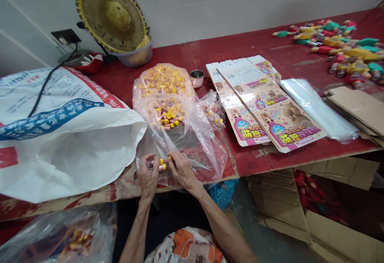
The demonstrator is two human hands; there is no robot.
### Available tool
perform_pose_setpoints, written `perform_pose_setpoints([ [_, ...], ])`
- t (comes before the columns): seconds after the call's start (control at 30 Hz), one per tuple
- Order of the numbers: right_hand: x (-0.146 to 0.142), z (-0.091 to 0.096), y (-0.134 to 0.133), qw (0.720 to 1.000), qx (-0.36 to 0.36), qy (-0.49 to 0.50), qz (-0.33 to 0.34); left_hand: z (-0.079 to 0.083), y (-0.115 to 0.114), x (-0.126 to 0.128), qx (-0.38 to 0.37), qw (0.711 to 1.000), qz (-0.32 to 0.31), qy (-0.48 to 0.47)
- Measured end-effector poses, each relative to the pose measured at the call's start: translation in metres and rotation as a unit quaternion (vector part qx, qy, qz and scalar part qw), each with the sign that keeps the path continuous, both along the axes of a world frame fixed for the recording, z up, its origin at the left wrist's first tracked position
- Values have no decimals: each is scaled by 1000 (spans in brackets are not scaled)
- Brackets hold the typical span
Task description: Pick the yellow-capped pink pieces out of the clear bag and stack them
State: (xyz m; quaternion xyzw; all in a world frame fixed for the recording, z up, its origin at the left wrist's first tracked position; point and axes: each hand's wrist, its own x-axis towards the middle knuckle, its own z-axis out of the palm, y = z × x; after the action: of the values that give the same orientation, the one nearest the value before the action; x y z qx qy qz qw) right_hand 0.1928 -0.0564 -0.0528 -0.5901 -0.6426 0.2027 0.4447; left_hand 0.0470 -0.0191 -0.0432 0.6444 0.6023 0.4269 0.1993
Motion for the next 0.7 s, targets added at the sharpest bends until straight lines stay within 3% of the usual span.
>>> perform_pose_setpoints([
  [0.7,1,-1,-1,1000,3,5,10,1,1,2,-5,1000,2,-9],
])
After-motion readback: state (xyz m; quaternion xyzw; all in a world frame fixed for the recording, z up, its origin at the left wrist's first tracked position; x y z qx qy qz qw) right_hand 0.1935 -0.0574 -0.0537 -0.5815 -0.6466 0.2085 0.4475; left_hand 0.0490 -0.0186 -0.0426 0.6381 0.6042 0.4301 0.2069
